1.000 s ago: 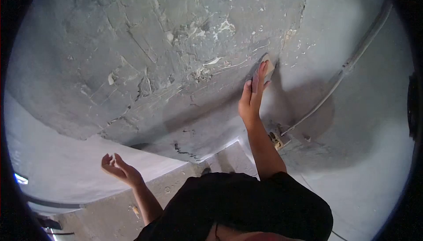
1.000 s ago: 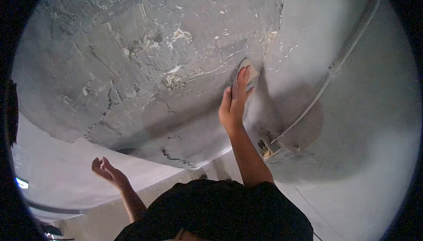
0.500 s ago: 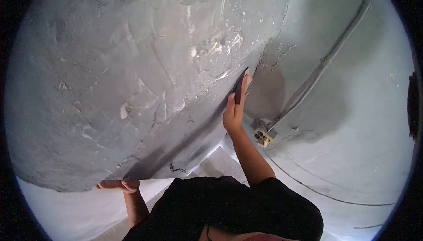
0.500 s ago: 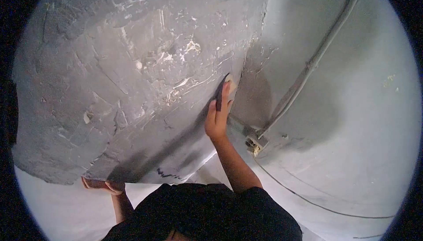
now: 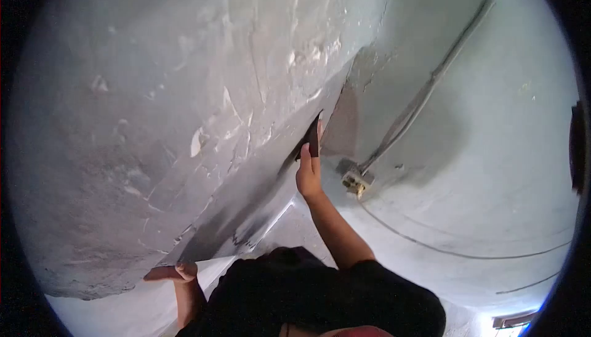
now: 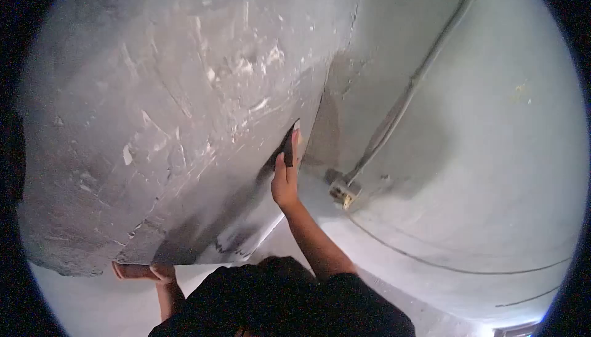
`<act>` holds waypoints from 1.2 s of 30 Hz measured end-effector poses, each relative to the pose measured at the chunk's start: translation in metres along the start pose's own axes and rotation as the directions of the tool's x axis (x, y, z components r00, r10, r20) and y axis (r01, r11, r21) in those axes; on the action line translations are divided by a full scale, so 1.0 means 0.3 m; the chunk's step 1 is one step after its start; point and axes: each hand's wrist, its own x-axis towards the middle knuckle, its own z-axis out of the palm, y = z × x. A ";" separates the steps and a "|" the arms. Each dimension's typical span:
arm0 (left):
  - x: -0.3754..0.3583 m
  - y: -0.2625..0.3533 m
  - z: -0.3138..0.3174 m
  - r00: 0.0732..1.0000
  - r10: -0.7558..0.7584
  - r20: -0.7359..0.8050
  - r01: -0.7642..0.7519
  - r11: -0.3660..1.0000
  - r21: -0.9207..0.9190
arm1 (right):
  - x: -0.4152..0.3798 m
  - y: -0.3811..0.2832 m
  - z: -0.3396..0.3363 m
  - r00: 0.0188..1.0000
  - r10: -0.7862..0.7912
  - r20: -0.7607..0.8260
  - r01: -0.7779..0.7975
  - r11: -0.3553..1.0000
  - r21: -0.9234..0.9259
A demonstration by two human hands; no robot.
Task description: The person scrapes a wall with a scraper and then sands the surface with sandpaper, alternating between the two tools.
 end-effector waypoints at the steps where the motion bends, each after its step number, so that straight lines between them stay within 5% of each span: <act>1: -0.008 -0.009 0.034 1.000 -0.012 -0.008 0.012 1.000 -0.019 | -0.001 0.003 0.000 1.000 -0.015 -0.001 0.015 1.000 0.005; 5: -0.141 -0.035 0.059 0.994 -0.104 -0.026 0.102 0.992 -0.067 | -0.012 0.019 -0.002 0.998 -0.041 0.043 0.039 0.998 0.048; 7: -0.153 -0.041 -0.002 1.000 0.023 -0.004 -0.019 0.920 0.390 | -0.017 0.027 -0.005 0.998 0.001 0.066 -0.007 0.996 0.089; 8: 0.000 0.098 0.022 0.953 0.117 -0.280 -0.028 0.953 0.302 | -0.015 0.028 -0.006 0.998 0.026 0.065 -0.033 0.994 0.108; 14: 0.093 0.310 -0.020 0.945 -0.005 -0.326 0.111 0.945 0.309 | 0.015 0.072 -0.012 0.988 0.153 0.001 -0.151 0.976 0.158; 18: 0.422 0.524 -0.120 0.947 0.080 -0.310 0.070 0.894 0.444 | 0.163 0.089 -0.070 0.996 0.066 -0.064 -0.062 0.996 0.067; 19: 0.524 0.595 -0.112 0.879 0.047 -0.474 0.154 0.914 0.376 | 0.200 0.100 -0.076 0.991 0.094 -0.099 -0.085 0.992 0.093; 25: 0.575 0.592 -0.137 0.892 -0.039 -0.449 0.231 0.896 0.380 | 0.163 -0.020 -0.075 0.967 0.250 -0.048 -0.249 0.968 0.016; 27: 0.623 0.638 -0.100 0.890 -0.089 -0.448 0.237 0.928 0.288 | 0.068 0.011 -0.036 0.985 0.174 -0.018 -0.173 0.984 0.041; 29: 0.633 0.659 -0.086 0.917 -0.059 -0.395 0.241 0.870 0.429 | 0.018 0.010 -0.036 0.978 0.209 0.005 -0.209 0.976 0.060; 36: 0.640 0.623 -0.029 0.878 0.012 -0.478 0.158 0.936 0.314 | 0.228 0.059 -0.095 0.984 0.170 -0.047 -0.166 0.983 0.078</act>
